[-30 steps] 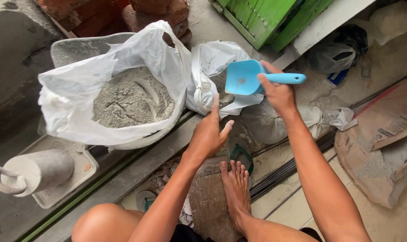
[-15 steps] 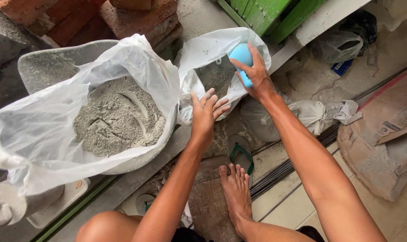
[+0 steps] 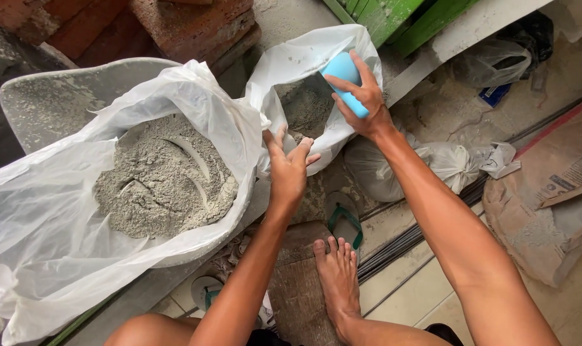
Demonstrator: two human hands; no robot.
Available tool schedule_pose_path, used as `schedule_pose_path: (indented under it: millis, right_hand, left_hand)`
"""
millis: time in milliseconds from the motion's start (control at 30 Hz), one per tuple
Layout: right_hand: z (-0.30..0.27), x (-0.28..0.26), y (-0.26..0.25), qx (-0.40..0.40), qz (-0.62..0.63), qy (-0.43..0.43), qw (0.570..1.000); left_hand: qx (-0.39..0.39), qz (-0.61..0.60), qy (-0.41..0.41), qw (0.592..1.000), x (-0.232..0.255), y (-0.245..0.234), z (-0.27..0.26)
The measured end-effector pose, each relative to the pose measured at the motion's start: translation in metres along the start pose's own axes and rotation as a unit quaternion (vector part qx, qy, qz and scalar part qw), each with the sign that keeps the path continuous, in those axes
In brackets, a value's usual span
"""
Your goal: Using a blue plastic scoop to transfer grey powder from a large bag into a smaller container.
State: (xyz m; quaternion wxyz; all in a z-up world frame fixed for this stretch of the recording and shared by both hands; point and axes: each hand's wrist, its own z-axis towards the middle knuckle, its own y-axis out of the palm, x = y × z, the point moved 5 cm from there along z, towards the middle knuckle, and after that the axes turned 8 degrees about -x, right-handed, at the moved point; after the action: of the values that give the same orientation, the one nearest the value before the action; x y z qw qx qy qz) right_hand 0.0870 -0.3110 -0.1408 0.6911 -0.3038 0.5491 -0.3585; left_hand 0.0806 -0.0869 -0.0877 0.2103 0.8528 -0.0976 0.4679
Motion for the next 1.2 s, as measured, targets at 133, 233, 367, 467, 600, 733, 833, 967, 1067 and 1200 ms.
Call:
schedule_pose_path:
  millis: [133,233,367,467,600,733,833,967,1067,1200]
  right_hand:
    - [0.016,-0.009,0.013,-0.024,0.022,-0.031,0.999]
    - [0.028,-0.019,0.019,-0.061,0.050,-0.007,0.997]
    - [0.030,-0.021,0.020,-0.049,0.100,0.009,0.994]
    - [0.028,-0.021,0.010,-0.020,0.191,0.060,0.980]
    - [0.023,-0.019,0.008,0.021,0.234,0.124,0.964]
    - [0.019,-0.006,0.019,0.071,0.242,0.157,0.955]
    - [0.017,-0.022,0.009,0.105,0.333,0.174,0.921]
    - [0.010,-0.016,0.033,0.131,0.412,0.207,0.878]
    - [0.012,-0.016,0.044,0.139,0.433,0.229,0.860]
    - [0.002,0.000,0.056,0.157,0.530,0.274,0.787]
  left_hand:
    - [-0.001,0.036,0.097,0.995,-0.020,-0.007,0.010]
    - [0.003,0.074,0.099,0.992,-0.005,-0.006,0.005]
    - [0.010,0.087,0.108,0.990,-0.005,-0.009,0.005]
    - [0.014,0.125,0.100,0.987,-0.008,-0.012,0.005]
    - [0.015,0.166,0.090,0.982,-0.011,-0.011,0.003]
    - [0.001,0.175,0.082,0.981,-0.001,-0.006,-0.006]
    - [-0.006,0.183,0.101,0.978,0.003,-0.005,-0.007]
    - [0.011,0.181,0.084,0.980,0.000,-0.005,-0.004]
    - [0.023,0.202,0.089,0.975,0.001,-0.009,-0.009]
    - [0.020,0.219,0.102,0.970,-0.002,-0.022,-0.014]
